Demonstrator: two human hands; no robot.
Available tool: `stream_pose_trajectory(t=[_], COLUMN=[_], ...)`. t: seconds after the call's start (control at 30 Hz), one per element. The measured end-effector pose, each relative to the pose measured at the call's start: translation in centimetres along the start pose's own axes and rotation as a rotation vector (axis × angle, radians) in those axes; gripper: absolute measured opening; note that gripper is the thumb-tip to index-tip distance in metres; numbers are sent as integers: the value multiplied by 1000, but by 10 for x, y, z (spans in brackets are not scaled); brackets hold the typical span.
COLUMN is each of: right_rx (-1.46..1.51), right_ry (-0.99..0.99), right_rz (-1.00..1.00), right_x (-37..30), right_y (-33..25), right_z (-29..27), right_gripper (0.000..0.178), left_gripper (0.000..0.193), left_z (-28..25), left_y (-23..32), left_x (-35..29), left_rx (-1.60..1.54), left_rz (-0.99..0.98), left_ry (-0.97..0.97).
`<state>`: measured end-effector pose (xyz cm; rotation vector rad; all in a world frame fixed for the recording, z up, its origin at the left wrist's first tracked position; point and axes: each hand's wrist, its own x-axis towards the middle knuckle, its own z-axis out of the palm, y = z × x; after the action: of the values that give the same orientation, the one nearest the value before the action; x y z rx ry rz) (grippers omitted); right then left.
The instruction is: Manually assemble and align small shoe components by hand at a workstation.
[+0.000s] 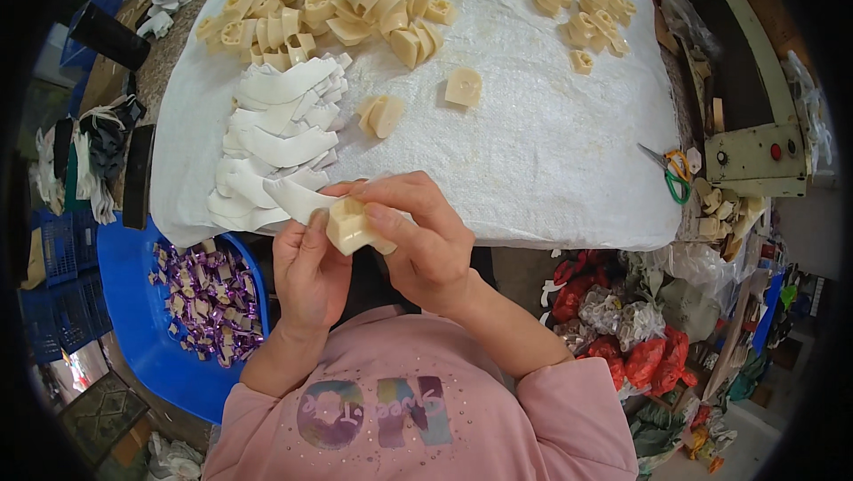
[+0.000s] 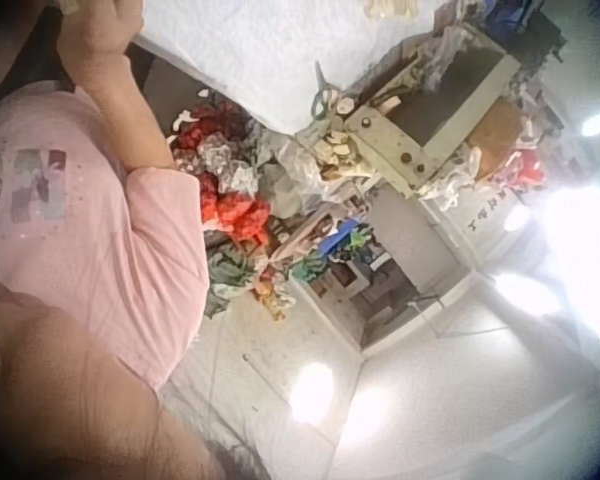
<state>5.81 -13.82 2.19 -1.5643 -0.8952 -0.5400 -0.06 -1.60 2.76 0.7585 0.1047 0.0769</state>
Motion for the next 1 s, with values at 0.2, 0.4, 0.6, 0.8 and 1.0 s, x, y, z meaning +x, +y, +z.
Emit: stream_pose_trajectory(t=[0.2, 0.4, 0.6, 0.8, 1.0], right_rx=[-14, -33, -110, -348, -332], right_ry=[-30, -55, -47, -83, -105], right_rz=[-70, -74, -33, -122, -128], right_x=[-1, 1, -4, 0, 5], right_y=[0, -1, 1, 1, 6], right_z=[3, 0, 3, -2, -7], right_gripper=[48, 50, 41, 33, 34], left_gripper=[40, 42, 42, 42, 27], left_z=[-1, 1, 0, -8, -2], left_y=[3, 4, 0, 4, 17], left_x=[-3, -6, -10, -10, -3], left_rx=[52, 63, 136, 508, 734], left_rz=[6, -4, 19, 74, 290], left_ry=[-24, -12, 32, -26, 109])
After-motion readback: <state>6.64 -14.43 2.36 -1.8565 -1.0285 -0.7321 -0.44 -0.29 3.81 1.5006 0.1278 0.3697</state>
